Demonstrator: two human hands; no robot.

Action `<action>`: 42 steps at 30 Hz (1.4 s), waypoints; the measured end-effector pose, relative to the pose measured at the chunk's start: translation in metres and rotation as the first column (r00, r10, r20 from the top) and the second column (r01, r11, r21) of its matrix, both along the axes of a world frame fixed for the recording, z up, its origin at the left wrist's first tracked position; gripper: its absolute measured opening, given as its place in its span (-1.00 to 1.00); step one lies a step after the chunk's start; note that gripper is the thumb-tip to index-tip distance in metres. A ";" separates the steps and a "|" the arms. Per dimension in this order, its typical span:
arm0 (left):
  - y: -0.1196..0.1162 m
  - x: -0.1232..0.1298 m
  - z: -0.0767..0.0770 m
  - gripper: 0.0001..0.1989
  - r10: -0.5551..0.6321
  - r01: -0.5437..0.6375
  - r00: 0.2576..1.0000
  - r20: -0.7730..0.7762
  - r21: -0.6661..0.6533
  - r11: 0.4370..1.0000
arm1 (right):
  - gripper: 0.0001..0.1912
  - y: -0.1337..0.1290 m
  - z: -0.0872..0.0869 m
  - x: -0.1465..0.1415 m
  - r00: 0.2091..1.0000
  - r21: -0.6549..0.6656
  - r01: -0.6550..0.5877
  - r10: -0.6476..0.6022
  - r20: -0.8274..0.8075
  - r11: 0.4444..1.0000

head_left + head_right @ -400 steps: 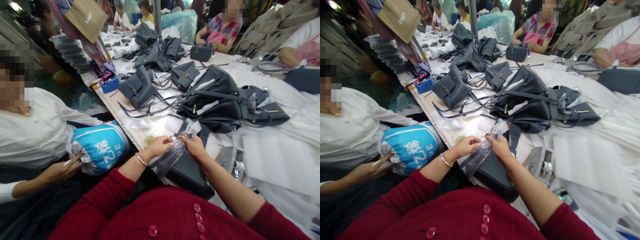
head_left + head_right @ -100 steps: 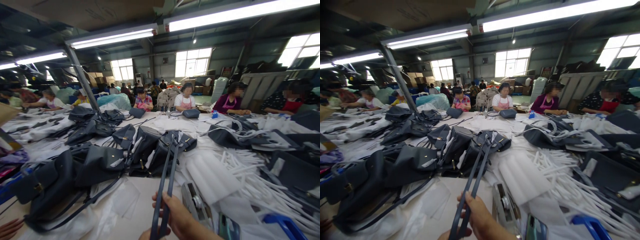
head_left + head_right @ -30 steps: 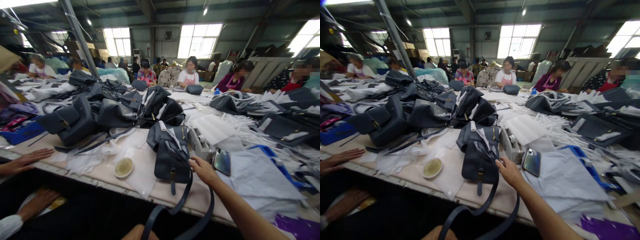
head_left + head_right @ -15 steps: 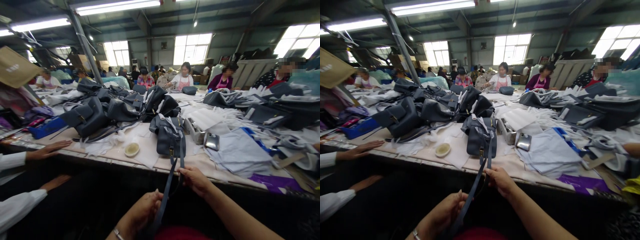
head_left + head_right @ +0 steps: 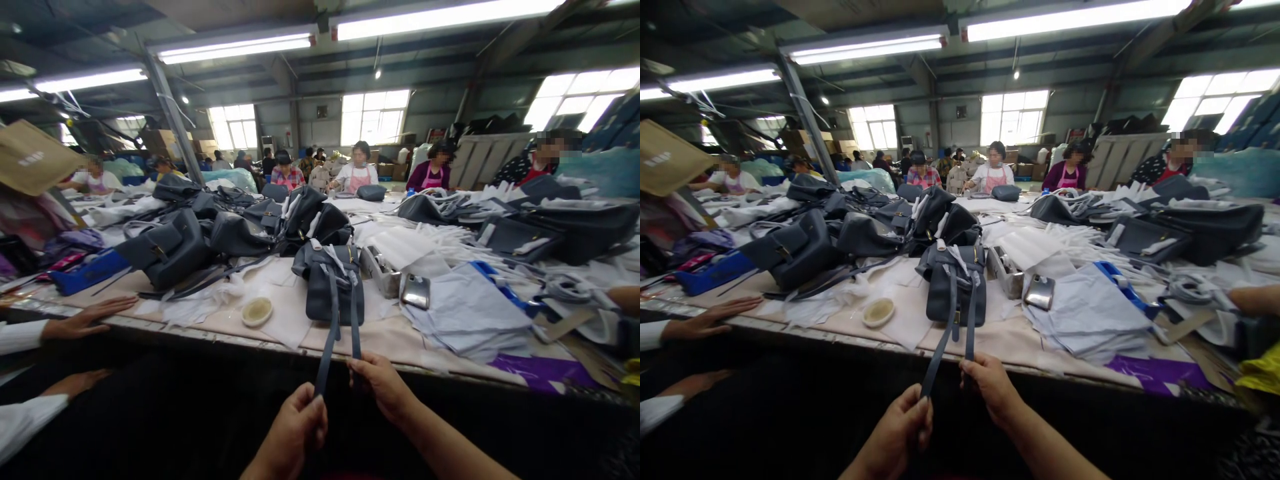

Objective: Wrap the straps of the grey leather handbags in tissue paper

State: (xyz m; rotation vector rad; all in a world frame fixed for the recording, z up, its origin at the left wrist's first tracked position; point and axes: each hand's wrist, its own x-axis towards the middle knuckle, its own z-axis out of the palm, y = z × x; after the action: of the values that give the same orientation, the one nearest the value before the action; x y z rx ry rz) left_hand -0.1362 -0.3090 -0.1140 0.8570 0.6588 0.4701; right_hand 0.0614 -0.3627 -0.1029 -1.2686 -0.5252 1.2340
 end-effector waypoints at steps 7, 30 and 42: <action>0.005 -0.020 -0.001 -0.57 -0.032 0.161 0.957 -0.290 0.431 0.888 | -0.49 0.020 -0.017 -0.020 0.983 0.042 -0.127 0.131 -0.129 0.991; -0.001 -0.027 0.031 -0.69 -0.289 0.521 0.833 -0.472 0.495 0.696 | -0.64 -0.004 0.026 -0.031 0.916 0.243 -0.111 0.195 -0.351 0.964; 0.006 -0.022 0.036 -0.67 -0.249 0.454 0.872 -0.421 0.508 0.732 | -0.69 0.000 0.019 -0.042 0.917 0.302 -0.194 0.282 -0.283 0.933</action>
State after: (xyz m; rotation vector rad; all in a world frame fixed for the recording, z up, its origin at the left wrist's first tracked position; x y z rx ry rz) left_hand -0.1585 -0.3034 -0.0783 1.6631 0.6294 0.1698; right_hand 0.0197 -0.3624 -0.0843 -0.7673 -0.5968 1.4879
